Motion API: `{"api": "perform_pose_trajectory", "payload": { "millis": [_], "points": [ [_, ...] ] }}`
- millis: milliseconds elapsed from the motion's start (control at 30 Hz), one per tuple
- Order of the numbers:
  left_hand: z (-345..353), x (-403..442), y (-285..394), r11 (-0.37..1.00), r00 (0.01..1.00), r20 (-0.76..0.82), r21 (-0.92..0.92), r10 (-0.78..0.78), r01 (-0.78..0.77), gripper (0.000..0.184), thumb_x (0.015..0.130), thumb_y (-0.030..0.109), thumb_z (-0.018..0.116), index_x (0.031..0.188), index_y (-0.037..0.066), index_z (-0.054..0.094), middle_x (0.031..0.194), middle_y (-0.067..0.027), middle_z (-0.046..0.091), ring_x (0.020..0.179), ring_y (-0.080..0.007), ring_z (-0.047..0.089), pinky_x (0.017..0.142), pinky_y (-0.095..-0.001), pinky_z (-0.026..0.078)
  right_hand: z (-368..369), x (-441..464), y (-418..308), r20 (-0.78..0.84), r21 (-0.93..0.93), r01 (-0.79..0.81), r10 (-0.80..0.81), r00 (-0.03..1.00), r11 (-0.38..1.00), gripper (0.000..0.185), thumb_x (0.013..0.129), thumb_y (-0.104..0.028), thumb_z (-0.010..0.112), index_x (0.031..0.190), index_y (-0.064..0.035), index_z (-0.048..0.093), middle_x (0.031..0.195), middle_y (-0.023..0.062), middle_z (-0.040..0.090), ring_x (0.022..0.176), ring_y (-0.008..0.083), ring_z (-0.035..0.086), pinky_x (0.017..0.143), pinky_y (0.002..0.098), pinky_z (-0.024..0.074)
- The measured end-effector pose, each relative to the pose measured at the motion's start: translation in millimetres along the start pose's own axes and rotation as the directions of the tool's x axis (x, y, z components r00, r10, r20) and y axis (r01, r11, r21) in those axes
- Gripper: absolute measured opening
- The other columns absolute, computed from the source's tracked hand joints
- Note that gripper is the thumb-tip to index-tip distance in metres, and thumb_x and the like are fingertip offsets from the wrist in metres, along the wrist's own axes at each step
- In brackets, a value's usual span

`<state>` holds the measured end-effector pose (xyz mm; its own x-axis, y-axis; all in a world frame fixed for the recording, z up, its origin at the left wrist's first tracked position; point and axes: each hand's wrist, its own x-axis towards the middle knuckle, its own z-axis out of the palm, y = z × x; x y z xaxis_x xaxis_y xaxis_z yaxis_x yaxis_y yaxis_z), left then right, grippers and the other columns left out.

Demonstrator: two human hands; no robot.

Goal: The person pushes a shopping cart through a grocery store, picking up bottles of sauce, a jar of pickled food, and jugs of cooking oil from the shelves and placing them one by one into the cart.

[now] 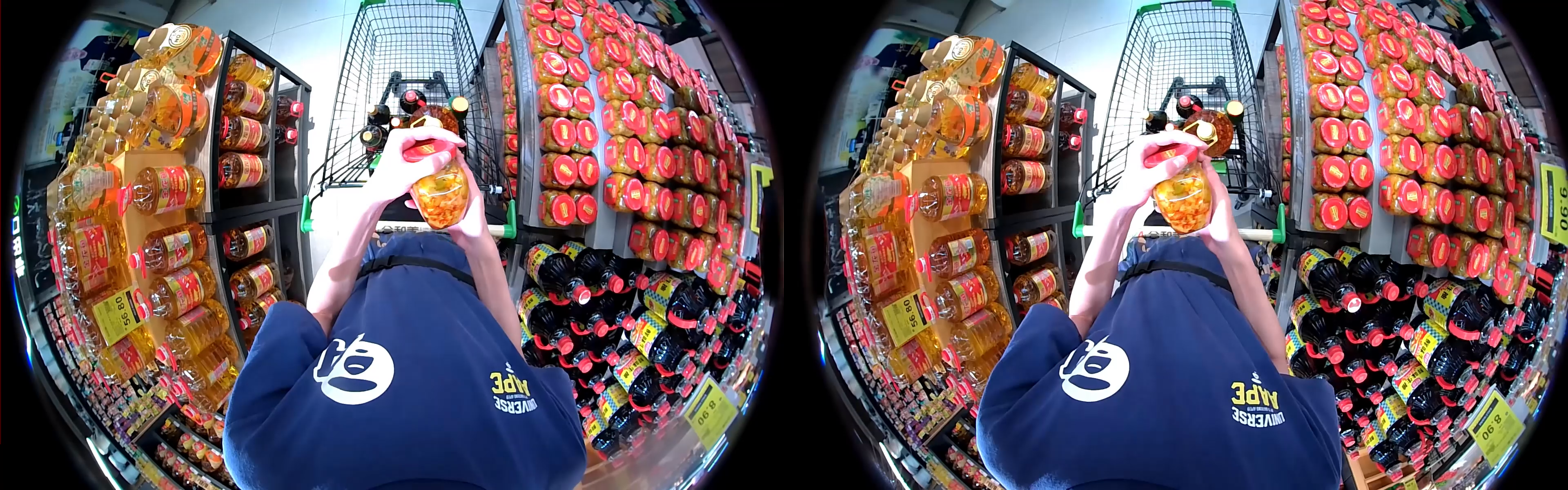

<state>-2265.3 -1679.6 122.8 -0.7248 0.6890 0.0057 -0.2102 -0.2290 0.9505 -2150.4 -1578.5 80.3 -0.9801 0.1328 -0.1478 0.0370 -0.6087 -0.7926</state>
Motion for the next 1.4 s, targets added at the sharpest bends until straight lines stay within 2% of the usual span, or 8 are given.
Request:
{"api": "perform_pose_trajectory", "payload": {
  "millis": [100, 233, 333, 467, 600, 700, 1033, 1400],
  "points": [
    [0.9, 0.2, -3.1, 0.998, 0.996, -0.077, 0.025, -0.047, 0.049, 0.018, 0.083, 0.009, 0.063, 0.098, -0.002, 0.066, 0.092, -0.0056, 0.061, 0.086, -0.0113, 0.058, 0.081, -0.0252, 0.046, 11.1, 5.5, -26.1, -0.031, 0.305, -0.283, 0.306, 0.952, 0.91, 0.055, 0.1, -0.043, 0.021, 0.14, -0.0052, 0.026, 0.134, 0.014, 0.046, 0.118, 0.0282, 0.052, 0.096, 0.0432, 0.0478],
    [-1.9, 3.7, -14.2, 0.982, 0.945, -0.278, 0.028, -0.172, 0.187, 0.022, 0.084, 0.013, 0.065, 0.097, -0.004, 0.067, 0.095, -0.0067, 0.065, 0.084, -0.0113, 0.061, 0.078, -0.0244, 0.049, 11.7, 8.2, -19.5, -0.068, 0.429, -0.237, 0.293, 0.954, 0.872, 0.058, 0.1, -0.045, 0.023, 0.138, -0.0013, 0.028, 0.132, 0.0132, 0.047, 0.112, 0.0268, 0.057, 0.089, 0.0398, 0.052],
    [-1.9, 3.8, -17.0, 0.963, 0.913, -0.318, -0.002, -0.256, 0.269, 0.022, 0.085, 0.015, 0.065, 0.098, -0.003, 0.067, 0.094, -0.007, 0.065, 0.083, -0.011, 0.061, 0.078, -0.024, 0.049, 5.3, 10.0, -19.3, -0.021, 0.132, -0.321, 0.327, 0.945, 0.938, 0.059, 0.1, -0.045, 0.025, 0.138, -0.0001, 0.027, 0.13, 0.013, 0.049, 0.112, 0.0255, 0.056, 0.089, 0.0409, 0.052],
    [-5.8, 1.3, -18.1, 0.974, 0.963, -0.151, -0.08, -0.224, 0.214, 0.035, 0.09, 0.026, 0.053, 0.104, -0.003, 0.064, 0.097, -0.0077, 0.064, 0.093, -0.014, 0.059, 0.087, -0.0269, 0.044, -3.1, 9.0, -14.7, -0.004, 0.209, -0.348, 0.356, 0.934, 0.914, 0.057, 0.099, -0.047, 0.023, 0.131, -0.0019, 0.038, 0.115, 0.0187, 0.058, 0.095, 0.0315, 0.064, 0.076, 0.0473, 0.0551],
    [-11.5, 5.2, -19.2, 0.879, 0.905, -0.082, -0.289, -0.418, 0.379, 0.042, 0.09, 0.033, 0.049, 0.107, -0.003, 0.062, 0.106, -0.0132, 0.062, 0.094, -0.0202, 0.061, 0.089, -0.0307, 0.046, 0.2, 13.0, -20.4, 0.104, 0.48, -0.416, 0.421, 0.901, 0.772, 0.066, 0.095, -0.056, 0.026, 0.126, 0.0002, 0.045, 0.104, 0.0222, 0.061, 0.081, 0.0384, 0.063, 0.064, 0.0423, 0.0541],
    [-17.0, 6.8, -36.8, 0.853, 0.924, -0.016, -0.391, -0.381, 0.345, 0.043, 0.09, 0.034, 0.049, 0.106, -0.003, 0.061, 0.105, -0.0147, 0.062, 0.093, -0.0215, 0.061, 0.088, -0.0321, 0.047, 0.9, 13.2, -17.8, 0.094, 0.513, -0.434, 0.454, 0.886, 0.741, 0.069, 0.093, -0.059, 0.029, 0.126, 0.0001, 0.045, 0.104, 0.0218, 0.061, 0.081, 0.0374, 0.062, 0.062, 0.0415, 0.0533],
    [-22.7, 9.3, -48.2, 0.925, 0.986, 0.057, -0.342, -0.156, 0.166, 0.041, 0.087, 0.032, 0.058, 0.107, -0.005, 0.059, 0.101, -0.0153, 0.064, 0.096, -0.0221, 0.062, 0.091, -0.034, 0.047, -14.4, 16.1, -3.1, 0.234, 0.636, -0.485, 0.449, 0.862, 0.6, 0.076, 0.088, -0.064, 0.037, 0.132, -0.0017, 0.04, 0.116, 0.0221, 0.055, 0.096, 0.0414, 0.058, 0.066, 0.0437, 0.0553],
    [-34.6, 9.4, -67.3, 0.892, 0.98, 0.015, -0.411, -0.201, 0.189, 0.041, 0.088, 0.03, 0.055, 0.108, -0.006, 0.059, 0.104, -0.0162, 0.064, 0.098, -0.0231, 0.062, 0.092, -0.0347, 0.047, -21.6, 27.7, 6.4, 0.245, 0.558, -0.513, 0.461, 0.853, 0.652, 0.073, 0.09, -0.062, 0.031, 0.131, -0.0019, 0.04, 0.109, 0.0237, 0.058, 0.091, 0.0386, 0.061, 0.066, 0.0442, 0.0552]
  ]
}}
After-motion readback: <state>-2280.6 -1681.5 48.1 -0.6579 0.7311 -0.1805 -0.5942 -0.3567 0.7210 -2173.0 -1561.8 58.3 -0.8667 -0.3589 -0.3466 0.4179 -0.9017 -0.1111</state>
